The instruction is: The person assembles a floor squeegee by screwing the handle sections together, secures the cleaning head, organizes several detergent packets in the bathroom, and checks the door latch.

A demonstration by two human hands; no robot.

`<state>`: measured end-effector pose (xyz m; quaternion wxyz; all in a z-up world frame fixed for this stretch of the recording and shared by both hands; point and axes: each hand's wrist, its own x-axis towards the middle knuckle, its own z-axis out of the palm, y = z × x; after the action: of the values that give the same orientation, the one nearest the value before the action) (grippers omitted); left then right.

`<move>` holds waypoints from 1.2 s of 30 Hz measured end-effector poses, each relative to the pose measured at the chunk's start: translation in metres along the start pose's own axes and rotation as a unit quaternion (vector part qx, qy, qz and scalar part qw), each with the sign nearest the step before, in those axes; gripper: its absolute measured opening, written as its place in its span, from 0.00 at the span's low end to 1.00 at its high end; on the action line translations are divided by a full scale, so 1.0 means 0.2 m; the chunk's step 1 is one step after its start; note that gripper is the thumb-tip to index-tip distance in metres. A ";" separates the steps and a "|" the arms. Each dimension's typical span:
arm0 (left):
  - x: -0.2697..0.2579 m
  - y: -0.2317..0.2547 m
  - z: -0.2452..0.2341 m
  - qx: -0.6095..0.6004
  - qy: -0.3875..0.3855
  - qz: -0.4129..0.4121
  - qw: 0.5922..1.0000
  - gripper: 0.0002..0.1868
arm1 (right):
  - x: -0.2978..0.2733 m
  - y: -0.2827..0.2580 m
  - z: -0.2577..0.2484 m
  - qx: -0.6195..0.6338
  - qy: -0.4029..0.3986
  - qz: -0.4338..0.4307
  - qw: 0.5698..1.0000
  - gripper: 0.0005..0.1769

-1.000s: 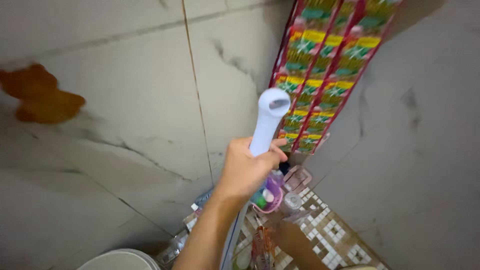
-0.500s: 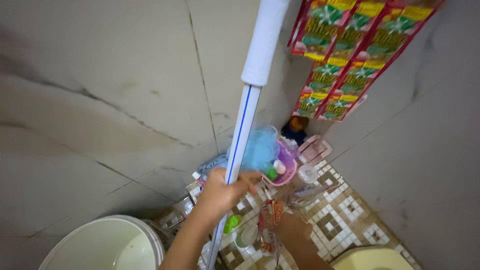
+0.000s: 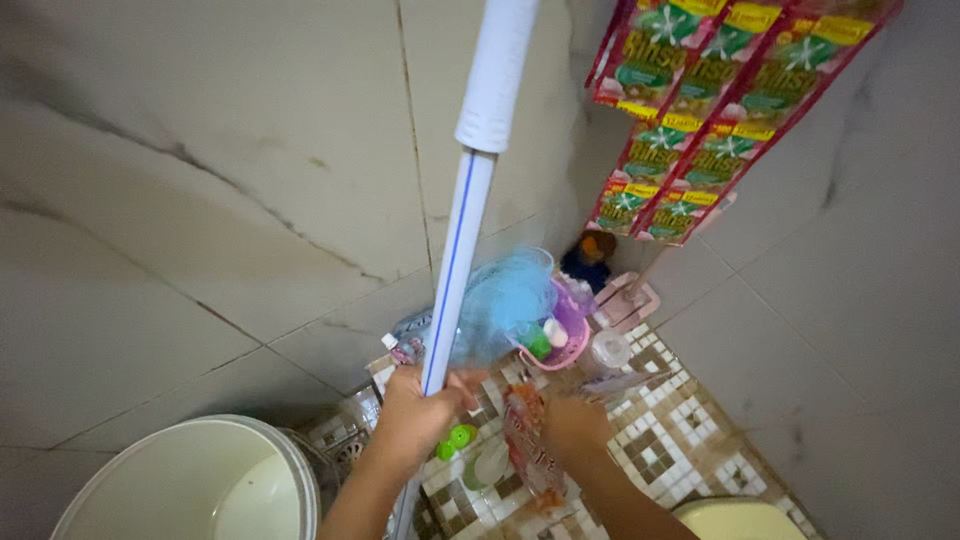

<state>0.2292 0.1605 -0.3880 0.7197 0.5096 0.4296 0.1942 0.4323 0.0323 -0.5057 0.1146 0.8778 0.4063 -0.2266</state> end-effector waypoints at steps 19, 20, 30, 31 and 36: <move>0.12 -0.01 0.09 0.061 0.004 0.078 0.995 0.11 | 0.34 -0.51 -0.17 0.131 0.105 -0.049 0.985 0.16; 0.12 -0.02 0.10 0.059 0.004 0.111 0.992 0.11 | 0.34 -0.52 -0.14 0.151 0.107 -0.040 0.982 0.16; 0.15 0.02 0.18 0.035 -0.033 0.063 0.997 0.17 | 0.56 0.05 0.01 0.345 0.048 -0.141 0.927 0.19; 0.16 0.00 0.20 0.028 -0.040 0.093 0.994 0.17 | 0.58 0.17 -0.02 0.296 0.043 -0.147 0.943 0.20; 0.22 -0.08 0.35 0.059 -0.070 0.218 0.972 0.18 | 0.51 0.55 -0.20 -0.110 -0.084 -0.096 0.986 0.26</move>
<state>0.3085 0.1464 -0.4126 0.6571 0.6450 0.2675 0.2840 0.5872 0.0441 -0.5192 0.2217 0.7946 0.5002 -0.2633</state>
